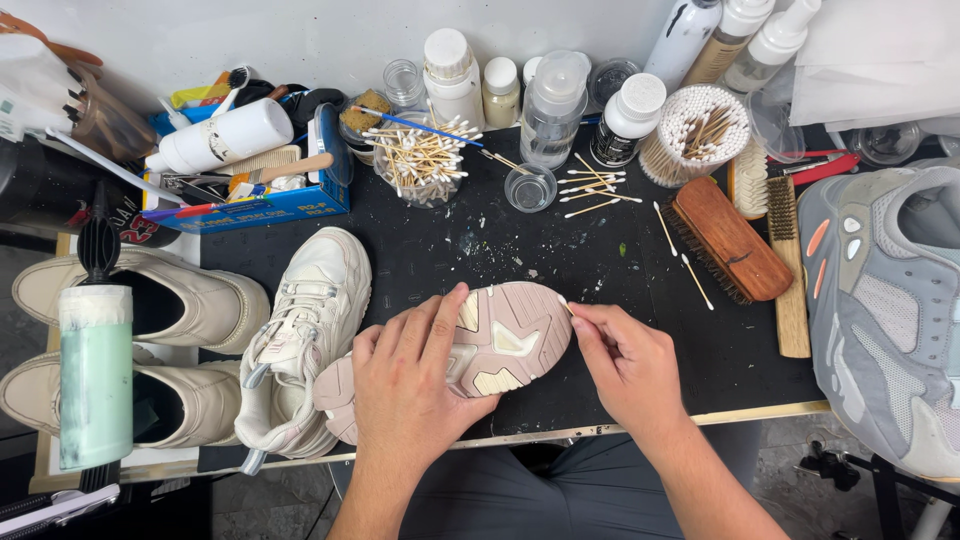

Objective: The person cleans a white sneaker using a cotton swab. They meticulously scrub the upper side and the sole of the shoe, repeatedly dipping the swab into a small container of liquid to maintain moisture. The person rotates the shoe to access different areas of the sole and upper.

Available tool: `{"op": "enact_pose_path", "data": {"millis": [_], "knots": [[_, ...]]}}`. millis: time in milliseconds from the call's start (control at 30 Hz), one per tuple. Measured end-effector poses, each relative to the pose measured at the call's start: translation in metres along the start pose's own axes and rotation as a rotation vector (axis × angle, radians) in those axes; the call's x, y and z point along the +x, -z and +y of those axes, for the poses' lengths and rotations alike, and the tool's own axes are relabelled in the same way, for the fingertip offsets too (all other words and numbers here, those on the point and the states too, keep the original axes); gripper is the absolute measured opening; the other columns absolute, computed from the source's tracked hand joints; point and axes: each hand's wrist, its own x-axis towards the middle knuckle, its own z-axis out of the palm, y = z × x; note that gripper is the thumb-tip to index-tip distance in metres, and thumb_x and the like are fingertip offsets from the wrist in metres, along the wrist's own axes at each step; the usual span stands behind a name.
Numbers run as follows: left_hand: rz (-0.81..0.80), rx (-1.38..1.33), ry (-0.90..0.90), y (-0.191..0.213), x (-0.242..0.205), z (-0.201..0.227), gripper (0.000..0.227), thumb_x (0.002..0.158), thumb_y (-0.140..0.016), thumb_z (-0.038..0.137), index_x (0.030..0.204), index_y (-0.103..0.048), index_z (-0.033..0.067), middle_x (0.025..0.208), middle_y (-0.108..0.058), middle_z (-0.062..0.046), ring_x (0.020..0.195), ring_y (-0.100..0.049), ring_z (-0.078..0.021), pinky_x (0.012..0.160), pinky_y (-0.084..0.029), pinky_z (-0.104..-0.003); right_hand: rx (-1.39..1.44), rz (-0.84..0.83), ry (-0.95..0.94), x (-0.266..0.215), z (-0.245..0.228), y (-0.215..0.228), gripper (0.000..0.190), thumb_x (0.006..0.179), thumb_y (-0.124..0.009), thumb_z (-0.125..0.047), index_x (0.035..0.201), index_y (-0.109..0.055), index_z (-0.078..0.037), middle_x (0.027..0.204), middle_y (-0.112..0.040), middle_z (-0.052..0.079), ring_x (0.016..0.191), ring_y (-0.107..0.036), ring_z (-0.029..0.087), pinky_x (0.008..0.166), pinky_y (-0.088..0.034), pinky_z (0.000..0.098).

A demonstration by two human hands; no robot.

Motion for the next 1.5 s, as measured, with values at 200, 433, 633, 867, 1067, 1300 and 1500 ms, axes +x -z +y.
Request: {"op": "enact_pose_path", "data": {"millis": [200,433,633,867,1067,1300,1500], "knots": [[-0.029,0.007,0.001,0.002,0.001,0.002,0.111,0.042,-0.093,0.039,0.143,-0.052,0.0136,0.127,-0.063,-0.007,0.111,-0.06,-0.0264,0.092,-0.039,-0.047,-0.028,-0.019,-0.008,0.006,-0.002,-0.002,0.016,0.098,-0.065,-0.009,0.111,-0.074,-0.004,0.073,-0.074,0.002,0.059,-0.063,0.002,0.052,-0.048,0.0201],[-0.078,0.005,-0.01,-0.003,0.008,0.007,0.109,0.045,-0.093,0.035,0.143,-0.052,0.0112,0.128,-0.062,-0.009,0.114,-0.059,-0.0271,0.094,-0.038,-0.047,-0.111,0.006,0.037,0.033,0.009,0.003,0.011,0.099,-0.065,-0.009,0.107,-0.069,-0.002,0.078,-0.072,0.006,0.068,-0.071,0.012,0.061,-0.054,0.0271],[-0.123,0.019,-0.023,-0.003,0.012,0.012,0.109,0.046,-0.093,0.03,0.145,-0.049,0.0101,0.127,-0.061,-0.01,0.113,-0.058,-0.027,0.094,-0.038,-0.046,-0.359,0.021,0.215,0.082,-0.01,-0.005,0.008,0.097,-0.07,-0.012,0.099,-0.069,-0.004,0.082,-0.071,0.01,0.078,-0.069,0.027,0.069,-0.053,0.0394],[-0.129,-0.003,-0.016,-0.005,0.008,0.01,0.114,0.044,-0.094,0.029,0.146,-0.047,0.0103,0.128,-0.06,-0.011,0.113,-0.058,-0.0277,0.095,-0.038,-0.045,-0.412,0.065,0.574,0.144,-0.059,-0.053,0.007,0.095,-0.075,-0.012,0.097,-0.071,-0.007,0.09,-0.071,0.007,0.089,-0.065,0.03,0.078,-0.052,0.0428],[-0.105,0.04,-0.014,-0.007,0.003,0.012,0.113,0.045,-0.094,0.029,0.147,-0.048,0.0121,0.13,-0.06,-0.011,0.114,-0.058,-0.0269,0.097,-0.038,-0.046,-0.431,0.143,0.976,0.171,-0.08,-0.073,0.035,0.071,-0.077,-0.013,0.104,-0.072,-0.005,0.106,-0.067,0.013,0.101,-0.062,0.033,0.086,-0.051,0.0429],[-0.076,0.05,-0.049,-0.01,0.004,0.009,0.107,0.052,-0.092,0.033,0.147,-0.048,0.0119,0.129,-0.06,-0.01,0.113,-0.057,-0.0261,0.096,-0.039,-0.046,-0.427,0.046,0.496,0.123,-0.023,0.016,0.013,0.099,-0.074,-0.006,0.112,-0.072,-0.005,0.112,-0.069,0.008,0.102,-0.068,0.029,0.089,-0.055,0.0385],[-0.141,0.059,-0.043,-0.008,0.008,0.008,0.108,0.051,-0.091,0.034,0.148,-0.047,0.0113,0.128,-0.06,-0.009,0.11,-0.057,-0.0254,0.094,-0.039,-0.046,-0.634,-0.052,0.345,0.11,0.036,0.026,0.022,0.09,-0.075,-0.013,0.111,-0.078,-0.01,0.096,-0.065,0.008,0.087,-0.067,0.032,0.075,-0.052,0.0429]]}}
